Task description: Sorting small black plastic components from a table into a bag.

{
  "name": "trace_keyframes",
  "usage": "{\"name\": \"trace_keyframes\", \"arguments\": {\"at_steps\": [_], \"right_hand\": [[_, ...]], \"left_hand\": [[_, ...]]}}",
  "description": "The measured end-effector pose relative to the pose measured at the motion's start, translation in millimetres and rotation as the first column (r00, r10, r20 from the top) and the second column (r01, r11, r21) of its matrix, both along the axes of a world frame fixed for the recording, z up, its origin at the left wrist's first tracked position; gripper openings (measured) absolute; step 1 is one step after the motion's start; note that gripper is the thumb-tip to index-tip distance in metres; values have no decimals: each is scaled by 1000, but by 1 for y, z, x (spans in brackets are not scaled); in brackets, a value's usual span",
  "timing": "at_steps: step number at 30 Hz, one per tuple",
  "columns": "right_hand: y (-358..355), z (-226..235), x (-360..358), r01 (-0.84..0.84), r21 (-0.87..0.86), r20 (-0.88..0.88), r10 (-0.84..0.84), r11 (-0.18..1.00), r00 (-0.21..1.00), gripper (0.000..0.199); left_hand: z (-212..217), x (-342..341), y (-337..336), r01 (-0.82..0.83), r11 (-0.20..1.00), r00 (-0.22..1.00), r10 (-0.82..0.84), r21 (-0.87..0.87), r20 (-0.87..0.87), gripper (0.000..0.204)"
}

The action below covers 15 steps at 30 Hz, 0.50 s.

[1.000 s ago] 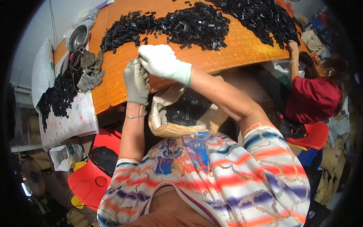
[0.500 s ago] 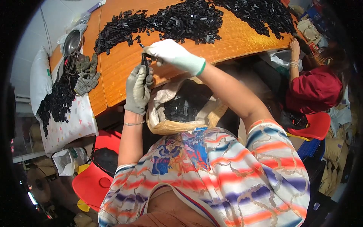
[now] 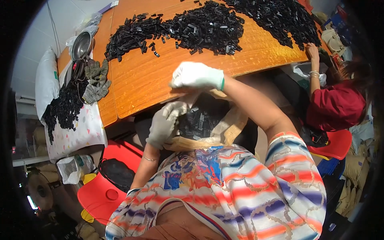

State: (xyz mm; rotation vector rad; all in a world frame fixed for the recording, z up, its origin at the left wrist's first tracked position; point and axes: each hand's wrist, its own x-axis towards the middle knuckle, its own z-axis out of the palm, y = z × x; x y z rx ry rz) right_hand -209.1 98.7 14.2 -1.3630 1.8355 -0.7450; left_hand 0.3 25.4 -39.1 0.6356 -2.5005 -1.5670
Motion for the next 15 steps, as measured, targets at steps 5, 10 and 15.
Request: {"name": "trace_keyframes", "arguments": {"at_steps": [5, 10, 15], "right_hand": [[-71, -25, -21, 332, -270, -326, -410, 904, 852, 35], [-128, -40, -24, 290, -260, -509, -386, 921, 769, 29], [-148, -65, -39, 261, -221, -618, -342, 940, 708, 18]], "left_hand": [[27, -42, -59, -182, 852, 982, 137, -490, -127, 26], [32, -132, -169, -400, 678, 890, 447, -616, -86, 35], [40, -188, -195, -271, 671, 821, 535, -690, 199, 42]]}}
